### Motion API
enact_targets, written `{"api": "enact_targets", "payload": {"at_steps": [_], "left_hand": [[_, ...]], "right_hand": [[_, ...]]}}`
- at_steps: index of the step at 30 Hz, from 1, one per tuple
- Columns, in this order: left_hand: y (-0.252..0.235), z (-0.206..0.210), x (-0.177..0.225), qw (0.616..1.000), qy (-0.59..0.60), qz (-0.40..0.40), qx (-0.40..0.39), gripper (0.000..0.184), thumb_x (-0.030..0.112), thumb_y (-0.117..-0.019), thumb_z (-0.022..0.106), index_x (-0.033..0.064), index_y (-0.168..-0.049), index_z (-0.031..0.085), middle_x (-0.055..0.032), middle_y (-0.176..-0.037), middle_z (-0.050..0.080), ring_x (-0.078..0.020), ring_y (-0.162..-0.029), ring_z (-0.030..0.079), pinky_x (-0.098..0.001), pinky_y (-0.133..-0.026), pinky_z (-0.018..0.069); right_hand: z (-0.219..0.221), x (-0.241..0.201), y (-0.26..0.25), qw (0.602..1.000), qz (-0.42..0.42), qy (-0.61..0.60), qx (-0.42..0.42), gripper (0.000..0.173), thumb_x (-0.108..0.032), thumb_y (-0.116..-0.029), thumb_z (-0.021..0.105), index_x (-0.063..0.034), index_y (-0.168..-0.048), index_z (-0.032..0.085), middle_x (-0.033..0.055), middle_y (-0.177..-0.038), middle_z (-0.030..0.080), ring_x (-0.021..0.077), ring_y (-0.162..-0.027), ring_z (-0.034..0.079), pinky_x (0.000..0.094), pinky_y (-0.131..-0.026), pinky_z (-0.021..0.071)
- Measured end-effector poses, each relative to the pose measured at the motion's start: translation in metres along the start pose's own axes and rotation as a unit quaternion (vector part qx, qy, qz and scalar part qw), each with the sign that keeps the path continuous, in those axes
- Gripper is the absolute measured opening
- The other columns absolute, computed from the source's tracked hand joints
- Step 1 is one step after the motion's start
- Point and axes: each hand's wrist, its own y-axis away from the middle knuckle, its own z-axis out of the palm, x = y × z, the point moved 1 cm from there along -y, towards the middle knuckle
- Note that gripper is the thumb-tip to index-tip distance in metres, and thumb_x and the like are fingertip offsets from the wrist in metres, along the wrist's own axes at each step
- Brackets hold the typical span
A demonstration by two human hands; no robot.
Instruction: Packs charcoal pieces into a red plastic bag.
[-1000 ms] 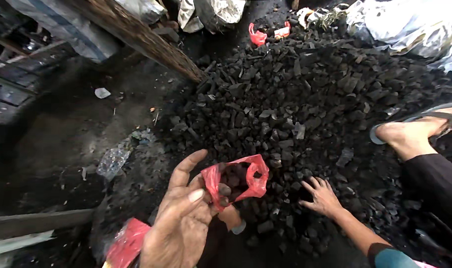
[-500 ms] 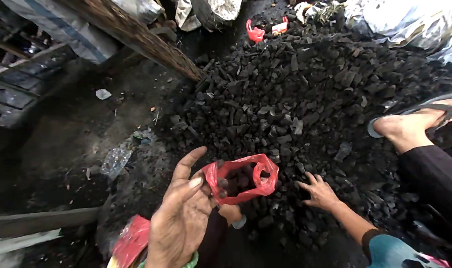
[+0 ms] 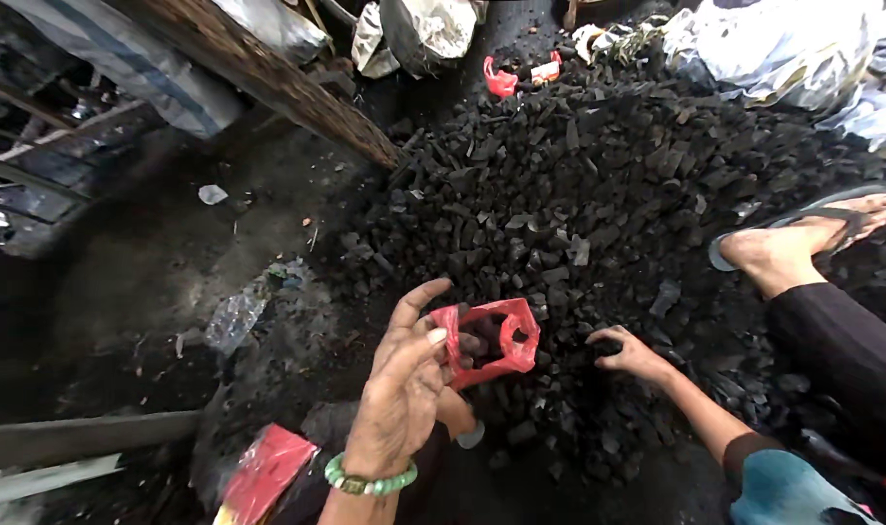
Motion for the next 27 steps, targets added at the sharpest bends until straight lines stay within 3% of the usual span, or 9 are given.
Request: {"api": "enact_targets", "payload": {"at_steps": [4,7,10,12,17,20,22,24,27], "left_hand": [[0.000,0.007,-0.007,0.998,-0.005,0.021,-0.054,0.058,0.032,-0.0895,0.062,0.0210,-0.144,0.048,-0.0050,-0.109,0.070,-0.0114,-0.080,0.070,-0.0266,-0.070,0.0605],[-0.003,0.013,-0.017,0.997,-0.009,0.009,-0.074,0.060,0.027,-0.0901,0.060,0.0220,-0.148,0.045,-0.0072,-0.110,0.070,-0.0113,-0.077,0.070,-0.0248,-0.064,0.0597],[-0.010,0.019,-0.036,0.995,-0.064,-0.045,-0.055,0.061,0.023,-0.0901,0.056,0.0258,-0.150,0.043,-0.0059,-0.106,0.069,-0.0101,-0.073,0.066,-0.0236,-0.059,0.0551],[-0.014,0.018,-0.049,0.992,-0.086,-0.069,-0.056,0.061,0.021,-0.0914,0.058,0.0276,-0.150,0.043,-0.0054,-0.103,0.068,-0.0096,-0.071,0.064,-0.0235,-0.059,0.0538],[-0.014,0.013,-0.052,0.987,-0.127,-0.089,-0.042,0.059,0.023,-0.0934,0.057,0.0319,-0.150,0.043,-0.0039,-0.094,0.067,-0.0069,-0.064,0.060,-0.0209,-0.053,0.0493],[-0.011,0.011,-0.045,0.988,-0.113,-0.103,-0.029,0.055,0.024,-0.0964,0.055,0.0315,-0.149,0.045,-0.0051,-0.098,0.067,-0.0086,-0.066,0.060,-0.0225,-0.055,0.0488],[-0.011,0.009,-0.039,0.990,-0.089,-0.104,-0.027,0.053,0.024,-0.0978,0.050,0.0297,-0.150,0.043,-0.0078,-0.104,0.067,-0.0101,-0.066,0.061,-0.0229,-0.055,0.0501],[-0.010,0.007,-0.033,0.993,-0.067,-0.097,-0.020,0.052,0.024,-0.0971,0.050,0.0311,-0.149,0.045,-0.0076,-0.100,0.067,-0.0103,-0.065,0.062,-0.0239,-0.056,0.0515],[-0.007,0.005,-0.018,0.998,-0.037,-0.052,-0.001,0.049,0.024,-0.0966,0.049,0.0290,-0.146,0.047,-0.0027,-0.093,0.067,-0.0065,-0.063,0.062,-0.0204,-0.055,0.0518]], "right_hand": [[-0.006,-0.070,0.036,0.942,-0.121,-0.312,-0.028,0.048,-0.018,-0.0728,0.076,-0.0174,-0.119,0.064,0.0022,-0.100,0.070,0.0116,-0.075,0.068,0.0295,-0.061,0.0593],[0.010,-0.111,0.039,0.871,-0.237,-0.402,-0.154,0.050,-0.029,-0.0723,0.087,-0.0261,-0.118,0.068,0.0001,-0.099,0.075,0.0100,-0.077,0.072,0.0286,-0.062,0.0618],[0.044,-0.138,0.028,0.940,-0.261,-0.197,-0.098,0.047,-0.013,-0.0731,0.079,-0.0166,-0.119,0.069,0.0017,-0.120,0.067,0.0128,-0.099,0.066,0.0338,-0.080,0.0583],[0.072,-0.146,0.016,0.964,-0.266,0.021,-0.021,0.050,-0.010,-0.0779,0.086,-0.0097,-0.125,0.070,0.0173,-0.141,0.054,0.0312,-0.123,0.057,0.0498,-0.099,0.0522],[0.095,-0.154,0.013,0.896,-0.178,0.392,-0.106,0.049,-0.013,-0.0917,0.074,-0.0218,-0.139,0.064,0.0164,-0.164,0.033,0.0494,-0.150,0.026,0.0727,-0.112,0.0302],[0.066,-0.160,0.026,0.889,-0.176,0.412,-0.096,0.046,-0.032,-0.0969,0.070,-0.0292,-0.142,0.063,0.0107,-0.164,0.037,0.0439,-0.149,0.033,0.0743,-0.112,0.0275],[0.040,-0.151,0.029,0.874,-0.192,0.444,-0.051,0.050,-0.053,-0.0973,0.064,-0.0215,-0.136,0.067,0.0137,-0.153,0.051,0.0406,-0.143,0.043,0.0670,-0.117,0.0281],[0.017,-0.141,0.037,0.840,-0.223,0.495,-0.015,0.060,-0.061,-0.1003,0.052,-0.0080,-0.114,0.075,0.0166,-0.120,0.072,0.0373,-0.124,0.061,0.0559,-0.118,0.0348],[-0.011,-0.134,0.053,0.856,-0.359,0.366,0.069,0.039,-0.033,-0.1027,0.061,0.0010,-0.091,0.075,0.0149,-0.090,0.074,0.0313,-0.096,0.072,0.0510,-0.099,0.0518]]}}
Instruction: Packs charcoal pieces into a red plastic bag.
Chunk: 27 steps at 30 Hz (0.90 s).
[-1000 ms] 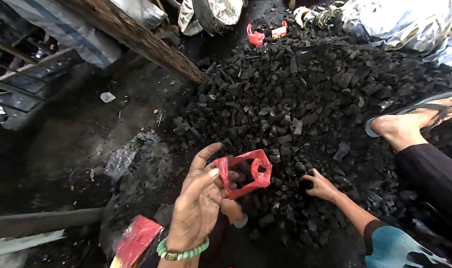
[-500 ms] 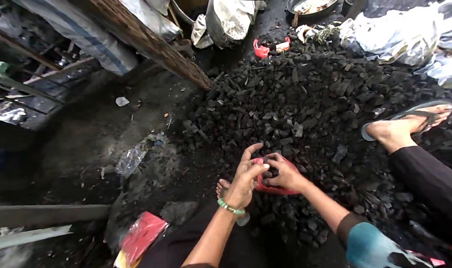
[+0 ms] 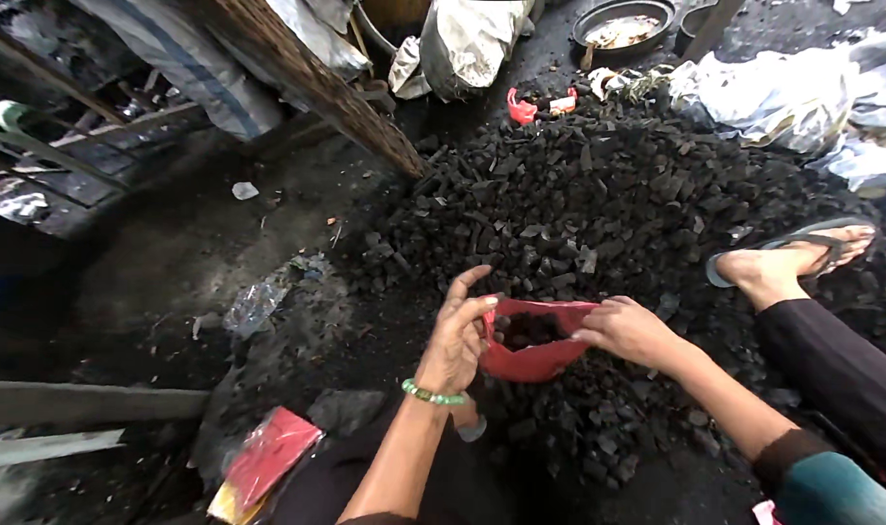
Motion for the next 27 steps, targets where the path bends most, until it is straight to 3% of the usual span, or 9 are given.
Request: {"api": "enact_targets", "payload": {"at_steps": [2,4,7,11,16,20,23,25,27], "left_hand": [[0.006,-0.003,0.010,0.999,0.033,0.040,0.000,0.048,0.025,-0.0964,0.049,0.0281,-0.144,0.048,-0.0019,-0.098,0.068,-0.0073,-0.069,0.065,-0.0218,-0.059,0.0553],[0.010,-0.004,0.019,0.996,0.046,0.077,0.003,0.051,0.025,-0.0940,0.051,0.0260,-0.145,0.047,-0.0035,-0.103,0.069,-0.0094,-0.073,0.067,-0.0249,-0.062,0.0578],[0.010,-0.004,0.024,0.994,0.045,0.103,0.004,0.058,0.026,-0.0901,0.056,0.0223,-0.147,0.045,-0.0055,-0.108,0.069,-0.0111,-0.076,0.069,-0.0257,-0.065,0.0589],[0.004,-0.008,0.019,0.994,0.026,0.100,0.018,0.061,0.024,-0.0846,0.062,0.0207,-0.144,0.049,-0.0036,-0.103,0.069,-0.0102,-0.075,0.068,-0.0251,-0.064,0.0596],[0.002,-0.013,0.017,0.996,0.017,0.087,0.022,0.057,0.021,-0.0851,0.060,0.0192,-0.141,0.052,-0.0037,-0.103,0.069,-0.0101,-0.076,0.068,-0.0249,-0.065,0.0595],[0.005,-0.005,0.013,0.998,0.015,0.068,-0.006,0.058,0.021,-0.0850,0.059,0.0190,-0.143,0.049,-0.0046,-0.106,0.070,-0.0093,-0.075,0.068,-0.0237,-0.064,0.0588],[0.006,0.003,0.006,0.997,0.008,0.059,-0.049,0.060,0.021,-0.0853,0.061,0.0183,-0.144,0.049,-0.0054,-0.106,0.069,-0.0093,-0.076,0.068,-0.0231,-0.064,0.0580],[0.006,0.008,0.000,0.996,0.012,0.053,-0.076,0.060,0.020,-0.0855,0.060,0.0176,-0.145,0.049,-0.0056,-0.105,0.069,-0.0093,-0.075,0.067,-0.0231,-0.064,0.0570],[0.005,0.012,-0.005,0.994,0.017,0.047,-0.093,0.060,0.020,-0.0863,0.060,0.0178,-0.145,0.049,-0.0058,-0.106,0.068,-0.0088,-0.075,0.066,-0.0224,-0.064,0.0562]], "right_hand": [[-0.007,0.015,0.009,0.970,0.077,-0.199,0.112,0.026,-0.013,-0.1041,0.055,0.0029,-0.114,0.072,0.0146,-0.113,0.073,0.0223,-0.106,0.069,0.0425,-0.099,0.0543],[0.011,0.047,0.011,0.931,0.196,-0.263,0.163,0.027,-0.010,-0.1048,0.055,0.0000,-0.128,0.065,0.0163,-0.127,0.067,0.0249,-0.113,0.067,0.0467,-0.101,0.0526],[0.074,0.102,0.015,0.926,0.344,-0.152,0.008,0.055,-0.008,-0.0917,0.072,-0.0034,-0.144,0.054,0.0295,-0.143,0.053,0.0501,-0.125,0.057,0.0685,-0.102,0.0466],[0.148,0.089,0.025,0.900,0.422,-0.047,-0.096,0.098,-0.005,-0.0846,0.077,-0.0246,-0.165,0.024,0.0195,-0.169,0.018,0.0560,-0.148,0.025,0.0726,-0.102,0.0428],[0.163,0.087,0.061,0.922,0.370,0.002,-0.119,0.047,-0.007,-0.0993,0.060,-0.0172,-0.146,0.058,0.0179,-0.158,0.042,0.0483,-0.143,0.038,0.0588,-0.109,0.0436],[0.133,0.109,0.066,0.914,0.377,-0.147,-0.033,0.044,-0.011,-0.0936,0.073,-0.0019,-0.136,0.062,0.0246,-0.138,0.060,0.0435,-0.129,0.056,0.0594,-0.108,0.0447],[0.085,0.087,0.051,0.799,0.397,-0.411,0.187,0.040,0.001,-0.0891,0.074,0.0037,-0.127,0.060,0.0193,-0.114,0.066,0.0261,-0.096,0.067,0.0439,-0.087,0.0569],[0.044,0.056,0.041,0.700,0.306,-0.583,0.275,0.034,0.003,-0.0901,0.063,-0.0068,-0.122,0.058,0.0055,-0.102,0.066,0.0140,-0.082,0.068,0.0329,-0.076,0.0616],[0.015,0.023,0.030,0.660,0.193,-0.673,0.273,0.035,-0.006,-0.0792,0.073,-0.0195,-0.111,0.067,0.0014,-0.098,0.073,0.0138,-0.081,0.073,0.0332,-0.075,0.0644]]}}
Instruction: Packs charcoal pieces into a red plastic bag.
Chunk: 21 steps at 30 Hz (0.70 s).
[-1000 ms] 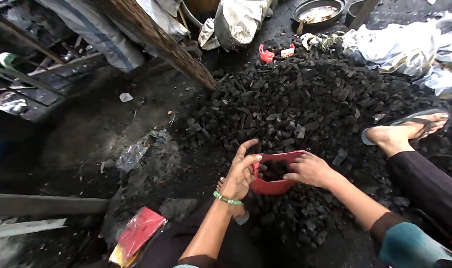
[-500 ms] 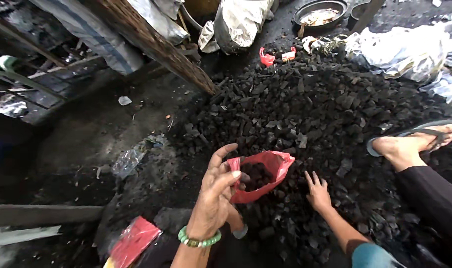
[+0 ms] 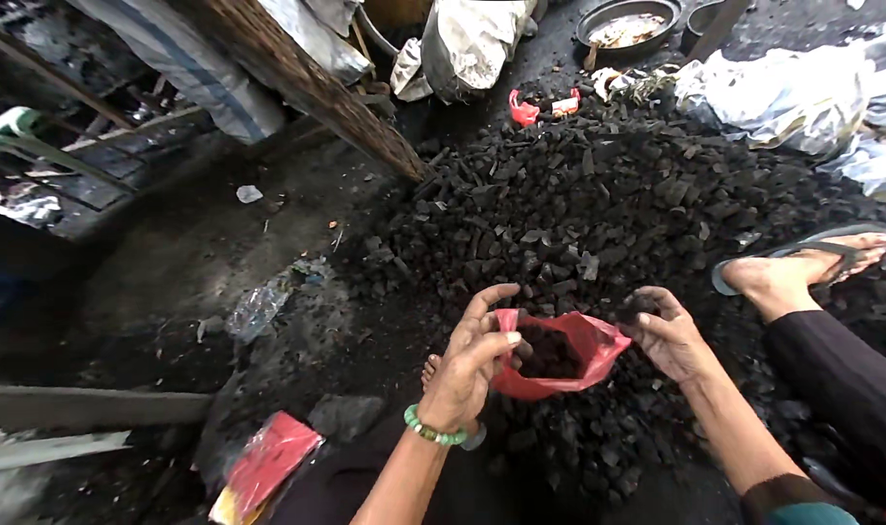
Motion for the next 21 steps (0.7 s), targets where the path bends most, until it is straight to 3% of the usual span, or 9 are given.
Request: {"api": "enact_targets", "payload": {"at_steps": [3,5,7,9,11,14,17,19,21], "left_hand": [[-0.002,0.006,-0.011,0.999,-0.029,-0.033,0.004,0.059,0.020,-0.0889,0.058,0.0202,-0.147,0.048,-0.0066,-0.109,0.067,-0.0094,-0.072,0.064,-0.0220,-0.060,0.0537],[-0.004,0.007,-0.020,0.996,-0.063,-0.056,0.005,0.055,0.018,-0.0924,0.056,0.0185,-0.147,0.047,-0.0055,-0.106,0.067,-0.0083,-0.069,0.061,-0.0218,-0.058,0.0519],[-0.006,0.003,-0.026,0.986,-0.151,-0.073,0.009,0.049,0.016,-0.0947,0.058,0.0152,-0.143,0.051,-0.0051,-0.098,0.065,-0.0083,-0.066,0.056,-0.0228,-0.058,0.0481],[-0.010,-0.004,-0.026,0.935,-0.342,-0.091,0.019,0.047,0.017,-0.0960,0.066,0.0118,-0.141,0.055,-0.0131,-0.100,0.066,-0.0205,-0.075,0.059,-0.0378,-0.067,0.0501],[-0.011,-0.005,-0.025,0.828,-0.539,-0.156,0.014,0.058,0.020,-0.0914,0.073,0.0149,-0.146,0.053,-0.0232,-0.132,0.058,-0.0390,-0.104,0.065,-0.0579,-0.089,0.0538],[-0.009,-0.001,-0.033,0.672,-0.694,-0.254,-0.050,0.069,0.024,-0.0910,0.075,0.0104,-0.152,0.045,-0.0308,-0.147,0.044,-0.0461,-0.115,0.062,-0.0625,-0.097,0.0491],[-0.011,0.009,-0.025,0.606,-0.731,-0.303,-0.084,0.034,0.024,-0.0976,0.066,-0.0029,-0.118,0.068,-0.0255,-0.126,0.065,-0.0417,-0.120,0.062,-0.0619,-0.097,0.0482],[-0.019,0.009,-0.010,0.627,-0.713,-0.304,-0.082,0.031,0.024,-0.0999,0.061,-0.0046,-0.110,0.069,-0.0248,-0.121,0.067,-0.0405,-0.119,0.063,-0.0616,-0.097,0.0479],[-0.028,0.006,0.003,0.741,-0.618,-0.250,-0.076,0.035,0.028,-0.1039,0.059,-0.0059,-0.106,0.069,-0.0235,-0.104,0.068,-0.0352,-0.098,0.065,-0.0548,-0.088,0.0509]], "right_hand": [[0.046,0.000,0.010,0.968,-0.028,0.202,-0.145,0.040,-0.005,-0.0736,0.079,-0.0147,-0.111,0.069,0.0038,-0.101,0.073,0.0148,-0.087,0.070,0.0339,-0.075,0.0615],[0.065,0.015,0.011,0.848,-0.008,0.473,-0.240,0.059,-0.009,-0.0787,0.085,-0.0110,-0.134,0.065,0.0129,-0.134,0.063,0.0295,-0.117,0.063,0.0505,-0.097,0.0540],[0.072,0.030,0.012,0.690,0.013,0.656,-0.307,0.066,-0.030,-0.0931,0.076,-0.0182,-0.153,0.049,0.0170,-0.158,0.043,0.0388,-0.137,0.051,0.0616,-0.110,0.0421],[0.065,0.026,0.020,0.587,0.014,0.739,-0.330,0.058,-0.048,-0.1018,0.059,-0.0144,-0.149,0.053,0.0205,-0.150,0.052,0.0423,-0.138,0.050,0.0658,-0.116,0.0302],[0.053,0.011,0.028,0.517,0.027,0.786,-0.338,0.062,-0.057,-0.1015,0.053,-0.0047,-0.131,0.065,0.0227,-0.128,0.067,0.0444,-0.130,0.054,0.0653,-0.117,0.0259],[0.033,-0.013,0.037,0.484,-0.107,0.804,-0.329,0.029,-0.027,-0.0951,0.073,-0.0021,-0.110,0.073,0.0174,-0.103,0.073,0.0406,-0.114,0.064,0.0677,-0.109,0.0335],[0.037,-0.027,0.051,0.457,-0.318,0.775,-0.299,0.018,0.001,-0.0821,0.076,-0.0096,-0.097,0.074,0.0082,-0.086,0.070,0.0315,-0.094,0.069,0.0642,-0.101,0.0448],[0.055,-0.033,0.062,0.455,-0.392,0.745,-0.291,0.016,0.001,-0.0816,0.075,-0.0105,-0.092,0.072,0.0062,-0.079,0.068,0.0286,-0.085,0.069,0.0604,-0.098,0.0486],[0.079,-0.040,0.071,0.488,-0.452,0.695,-0.274,0.006,-0.005,-0.0858,0.070,-0.0103,-0.087,0.071,0.0046,-0.072,0.065,0.0259,-0.076,0.068,0.0559,-0.093,0.0518]]}}
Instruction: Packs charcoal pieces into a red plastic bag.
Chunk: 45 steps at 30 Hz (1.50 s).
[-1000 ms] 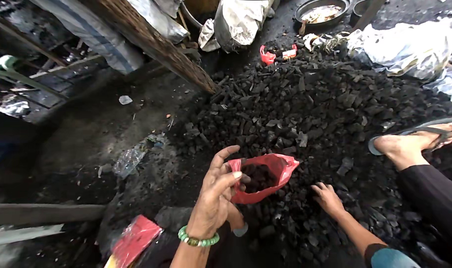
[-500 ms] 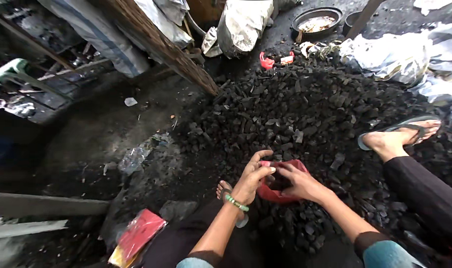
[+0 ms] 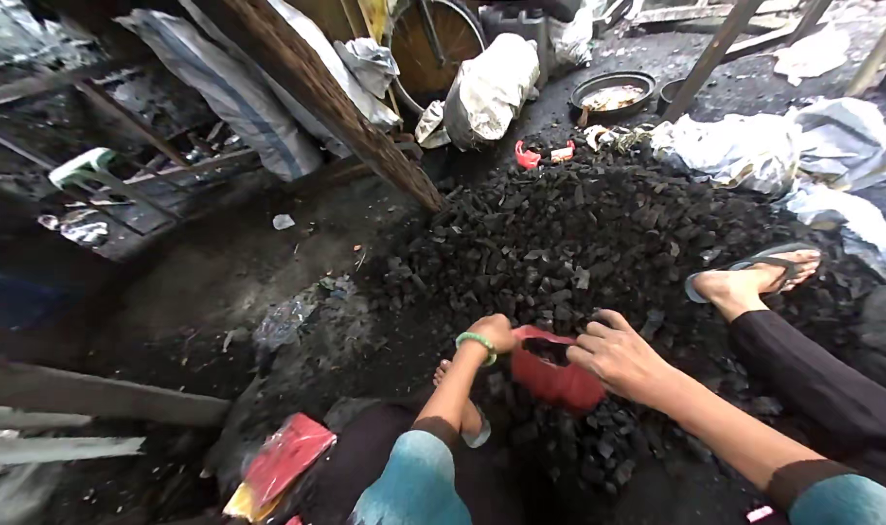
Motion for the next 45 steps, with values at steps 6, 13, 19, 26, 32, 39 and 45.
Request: {"api": "enact_targets", "payload": {"at_steps": [6,13,19,26,32,39,45], "left_hand": [[0.047,0.007,0.053,0.789,0.597,0.142,-0.034,0.040,0.027,-0.1081,0.040,0.0175,-0.072,0.053,0.0092,-0.052,0.044,0.0020,-0.039,0.036,-0.0143,-0.037,0.0297],[0.058,0.031,0.049,0.844,0.474,0.249,-0.017,0.013,0.010,-0.0977,0.058,0.0083,-0.110,0.061,0.0034,-0.065,0.048,-0.0012,-0.047,0.039,-0.0155,-0.043,0.0357],[0.058,0.040,0.065,0.904,0.233,0.285,0.218,0.018,0.012,-0.1000,0.060,0.0069,-0.114,0.071,-0.0108,-0.091,0.071,-0.0232,-0.082,0.068,-0.0490,-0.075,0.0543],[0.037,0.069,0.055,0.738,-0.025,0.434,0.516,0.023,0.010,-0.0921,0.068,0.0058,-0.114,0.075,-0.0113,-0.081,0.071,-0.0252,-0.065,0.071,-0.0397,-0.057,0.0588],[0.063,0.062,0.056,0.897,0.046,0.332,0.288,0.018,0.015,-0.0990,0.063,0.0036,-0.104,0.077,-0.0135,-0.096,0.070,-0.0279,-0.087,0.070,-0.0475,-0.078,0.0577],[0.068,0.079,0.064,0.906,0.177,0.274,0.271,0.021,0.015,-0.0998,0.064,0.0025,-0.116,0.070,-0.0133,-0.104,0.072,-0.0253,-0.094,0.071,-0.0459,-0.088,0.0566],[0.073,0.080,0.084,0.936,0.022,0.233,0.264,0.027,0.017,-0.1062,0.053,-0.0016,-0.111,0.071,-0.0202,-0.108,0.068,-0.0344,-0.096,0.070,-0.0484,-0.086,0.0571]], "right_hand": [[-0.052,-0.005,-0.048,0.976,0.105,-0.131,0.137,0.018,-0.005,-0.0865,0.071,-0.0015,-0.104,0.073,0.0120,-0.086,0.073,0.0309,-0.082,0.072,0.0572,-0.088,0.0532],[-0.065,0.051,-0.024,0.954,0.238,-0.074,0.166,0.024,-0.018,-0.0896,0.073,0.0026,-0.102,0.070,0.0187,-0.085,0.069,0.0346,-0.072,0.068,0.0556,-0.064,0.0548],[-0.021,0.030,0.008,0.735,0.343,-0.562,0.162,0.045,-0.041,-0.1056,0.045,-0.0070,-0.122,0.069,-0.0008,-0.100,0.075,0.0042,-0.076,0.067,0.0234,-0.066,0.0568],[-0.015,0.007,-0.004,0.570,0.490,-0.646,0.133,0.062,-0.044,-0.1121,0.015,-0.0085,-0.094,0.063,0.0003,-0.065,0.063,0.0059,-0.050,0.055,0.0203,-0.046,0.0445],[-0.008,0.017,0.007,0.685,0.383,-0.611,0.106,0.022,-0.011,-0.0908,0.051,-0.0064,-0.108,0.064,-0.0011,-0.073,0.062,0.0041,-0.054,0.054,0.0194,-0.048,0.0447],[-0.011,0.011,0.012,0.779,0.410,-0.472,0.052,0.042,-0.025,-0.1086,0.047,-0.0047,-0.080,0.070,-0.0006,-0.067,0.060,0.0068,-0.061,0.054,0.0287,-0.060,0.0465],[-0.003,0.014,0.012,0.749,0.456,-0.469,0.110,0.051,-0.036,-0.1127,0.029,-0.0049,-0.093,0.064,0.0015,-0.070,0.056,0.0100,-0.061,0.052,0.0287,-0.059,0.0447]]}}
